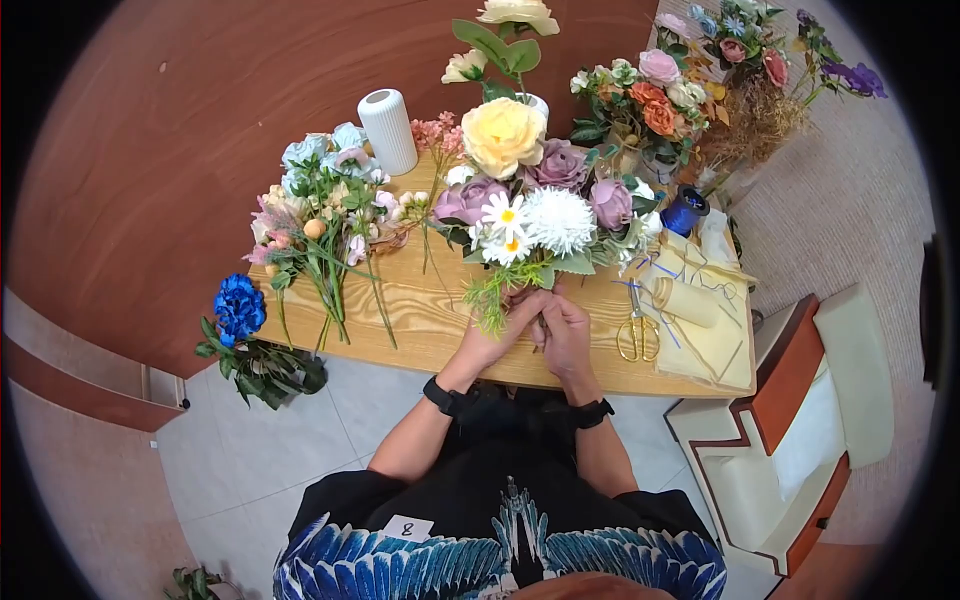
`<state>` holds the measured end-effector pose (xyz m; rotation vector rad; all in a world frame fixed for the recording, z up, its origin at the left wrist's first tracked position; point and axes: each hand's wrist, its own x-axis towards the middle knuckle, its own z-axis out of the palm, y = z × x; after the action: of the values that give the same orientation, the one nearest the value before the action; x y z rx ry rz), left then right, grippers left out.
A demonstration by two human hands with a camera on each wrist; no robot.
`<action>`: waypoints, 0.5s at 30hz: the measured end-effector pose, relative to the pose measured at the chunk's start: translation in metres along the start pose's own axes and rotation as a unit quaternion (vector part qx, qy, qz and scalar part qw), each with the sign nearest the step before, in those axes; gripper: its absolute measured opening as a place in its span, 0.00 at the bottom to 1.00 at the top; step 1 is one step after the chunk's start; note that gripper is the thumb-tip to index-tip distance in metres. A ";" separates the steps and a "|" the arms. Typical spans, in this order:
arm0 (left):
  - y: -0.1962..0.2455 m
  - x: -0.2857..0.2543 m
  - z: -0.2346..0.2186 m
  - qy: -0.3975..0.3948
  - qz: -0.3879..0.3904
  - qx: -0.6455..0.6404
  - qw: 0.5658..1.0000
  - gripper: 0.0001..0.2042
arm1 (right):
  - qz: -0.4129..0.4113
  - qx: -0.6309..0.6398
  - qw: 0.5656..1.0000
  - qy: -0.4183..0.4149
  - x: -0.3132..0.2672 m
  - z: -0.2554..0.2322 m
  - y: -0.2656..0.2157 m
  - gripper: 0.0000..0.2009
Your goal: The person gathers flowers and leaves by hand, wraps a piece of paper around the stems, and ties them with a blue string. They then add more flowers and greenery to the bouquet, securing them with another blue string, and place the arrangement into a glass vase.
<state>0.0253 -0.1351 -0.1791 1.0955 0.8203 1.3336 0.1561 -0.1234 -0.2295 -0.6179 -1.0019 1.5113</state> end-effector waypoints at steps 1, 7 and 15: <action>-0.001 -0.001 -0.003 0.000 -0.002 0.002 1.000 0.07 | -0.003 -0.005 1.000 -0.014 0.000 -0.003 0.006 0.13; -0.001 0.000 -0.009 -0.028 -0.011 -0.050 0.998 0.08 | 0.002 -0.027 1.000 -0.013 0.004 0.004 0.002 0.11; 0.002 0.005 -0.008 0.006 0.008 -0.027 1.000 0.11 | 0.004 -0.051 0.998 -0.044 0.002 0.003 0.003 0.10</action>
<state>0.0178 -0.1290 -0.1792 1.0553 0.7821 1.3678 0.1513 -0.1222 -0.2305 -0.6324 -1.1500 1.5128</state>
